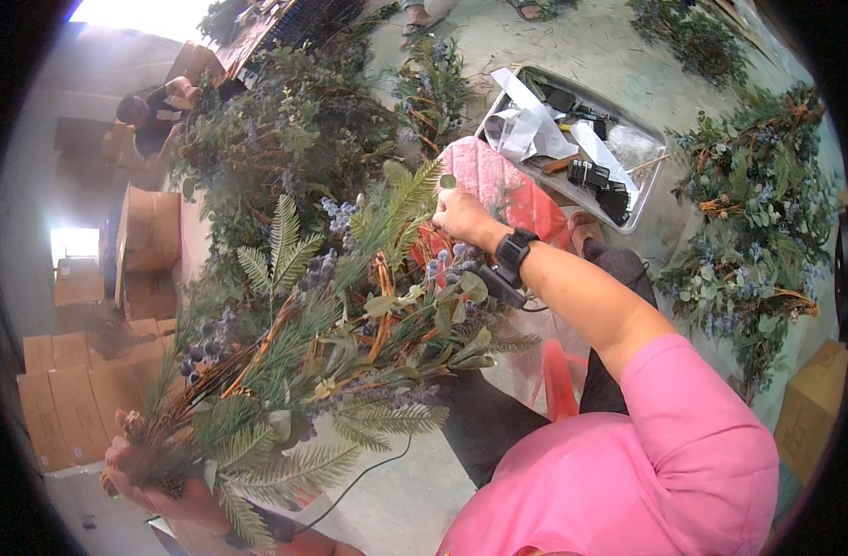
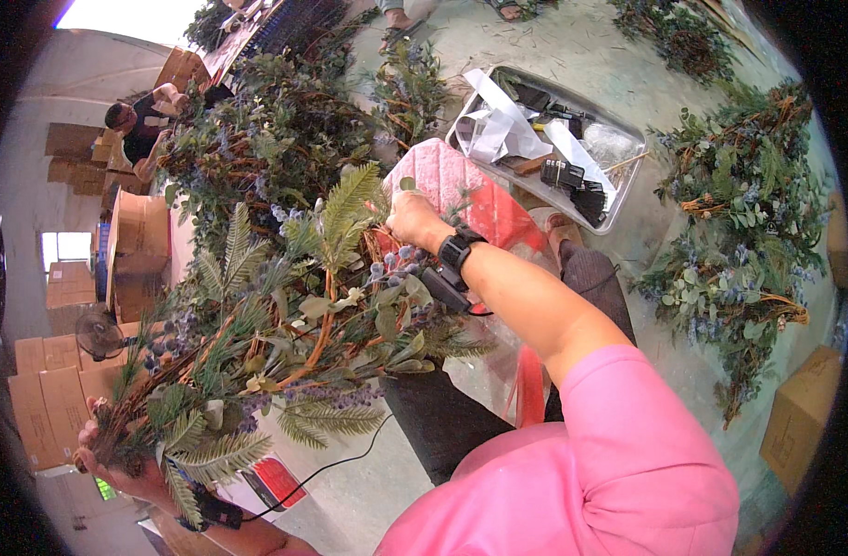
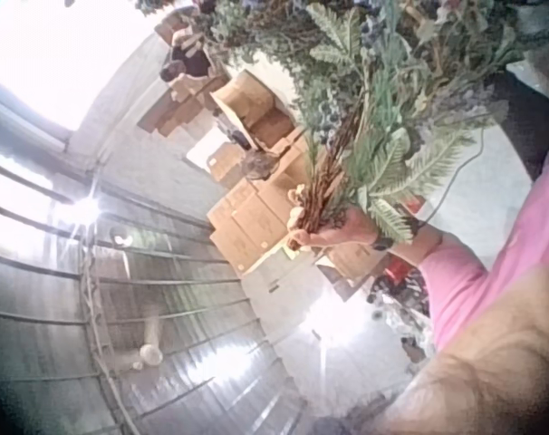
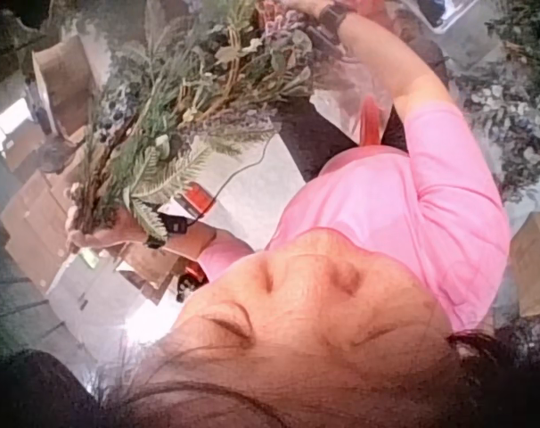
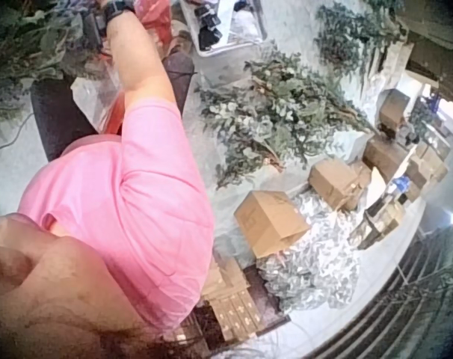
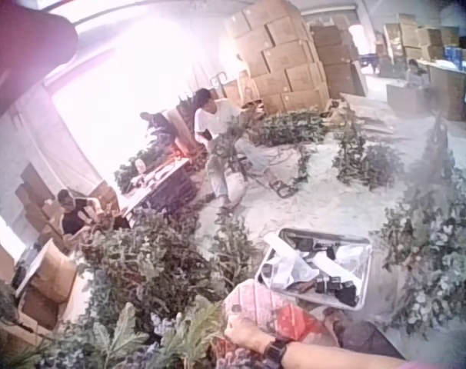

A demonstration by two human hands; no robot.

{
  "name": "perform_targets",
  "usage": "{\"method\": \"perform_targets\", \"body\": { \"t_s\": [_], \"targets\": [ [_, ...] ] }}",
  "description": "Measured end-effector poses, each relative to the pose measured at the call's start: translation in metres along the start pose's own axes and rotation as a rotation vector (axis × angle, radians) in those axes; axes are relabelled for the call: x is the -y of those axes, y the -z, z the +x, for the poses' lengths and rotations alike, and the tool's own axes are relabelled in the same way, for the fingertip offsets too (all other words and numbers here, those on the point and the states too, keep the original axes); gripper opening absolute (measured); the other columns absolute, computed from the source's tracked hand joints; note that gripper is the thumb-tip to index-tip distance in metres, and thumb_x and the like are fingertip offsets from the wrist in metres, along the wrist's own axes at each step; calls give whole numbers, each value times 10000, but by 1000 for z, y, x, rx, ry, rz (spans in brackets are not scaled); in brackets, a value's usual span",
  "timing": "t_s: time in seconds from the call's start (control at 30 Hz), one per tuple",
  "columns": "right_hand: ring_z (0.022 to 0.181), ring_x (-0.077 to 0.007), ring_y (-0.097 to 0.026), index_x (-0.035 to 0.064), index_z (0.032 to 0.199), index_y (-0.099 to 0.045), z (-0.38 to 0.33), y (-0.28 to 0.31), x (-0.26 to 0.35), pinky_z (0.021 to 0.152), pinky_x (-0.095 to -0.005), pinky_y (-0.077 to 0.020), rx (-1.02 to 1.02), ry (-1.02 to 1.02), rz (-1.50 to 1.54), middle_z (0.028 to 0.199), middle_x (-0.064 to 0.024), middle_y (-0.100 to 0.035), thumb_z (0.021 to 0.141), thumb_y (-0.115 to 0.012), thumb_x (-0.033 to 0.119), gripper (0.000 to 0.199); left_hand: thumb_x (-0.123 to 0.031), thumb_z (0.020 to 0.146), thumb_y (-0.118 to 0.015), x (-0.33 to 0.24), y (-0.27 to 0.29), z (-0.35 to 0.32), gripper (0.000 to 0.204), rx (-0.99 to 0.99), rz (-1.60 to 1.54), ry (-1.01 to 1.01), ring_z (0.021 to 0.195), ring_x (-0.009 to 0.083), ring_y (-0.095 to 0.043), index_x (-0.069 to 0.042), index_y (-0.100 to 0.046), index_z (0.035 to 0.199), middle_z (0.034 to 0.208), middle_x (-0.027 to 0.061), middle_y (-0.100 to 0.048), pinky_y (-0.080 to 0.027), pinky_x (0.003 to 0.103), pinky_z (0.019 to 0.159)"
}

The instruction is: Assembling and tying decorative floral and evergreen garlands.

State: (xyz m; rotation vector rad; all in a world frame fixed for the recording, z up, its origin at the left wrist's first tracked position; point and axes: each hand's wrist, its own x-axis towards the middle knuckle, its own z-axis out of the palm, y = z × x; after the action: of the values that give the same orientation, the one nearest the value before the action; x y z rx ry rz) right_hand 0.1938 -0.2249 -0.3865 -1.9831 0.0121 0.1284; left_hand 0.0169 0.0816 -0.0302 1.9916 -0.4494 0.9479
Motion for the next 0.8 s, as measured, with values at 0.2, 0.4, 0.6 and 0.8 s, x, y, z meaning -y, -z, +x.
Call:
{"method": "perform_targets", "body": {
  "t_s": [0.2, 0.4, 0.6, 0.8],
  "targets": [
    [672, -298, -591, 6, 676, -570, 2, 3, -15, 625, -381, -452, 63, 97, 18, 675, -175, -594, 672, -608, 172, 170, -156, 882, -412, -1, 1, 3, 345, -111, 98, 42, 1034, 323, -478, -41, -330, 1196, 1015, 119, -440, -354, 490, 995],
    [803, -332, -594, 40, 826, -632, -32, 47, -47, 733, -419, -454, -74, -43, -204, 842, -205, -613, 707, -590, 281, 273, -277, 866, -480, -22, -8, 14, 238, -54, -455, 373, 1129, 315, -436, -50, -527, 921, 988, 90, -545, -317, 502, 996],
    [646, -246, -587, -28, 778, -621, -64, 60, -78, 608, -384, -451, 397, -25, -122, 722, -177, -610, 687, -606, 352, 391, -244, 863, -476, -38, -14, 24, 182, 22, -573, 327, 1157, 305, -414, -62, -482, 866, 926, 87, -504, -333, 498, 992],
    [669, -141, -555, -32, 865, -609, -150, 84, -34, 616, -299, -440, 488, -112, 59, 725, -88, -608, 709, -627, 240, 314, -229, 795, -528, -93, -10, 48, 197, 342, -921, 222, 992, 229, -394, -84, -404, 847, 871, 65, -390, -325, 389, 954]
  ]
}}
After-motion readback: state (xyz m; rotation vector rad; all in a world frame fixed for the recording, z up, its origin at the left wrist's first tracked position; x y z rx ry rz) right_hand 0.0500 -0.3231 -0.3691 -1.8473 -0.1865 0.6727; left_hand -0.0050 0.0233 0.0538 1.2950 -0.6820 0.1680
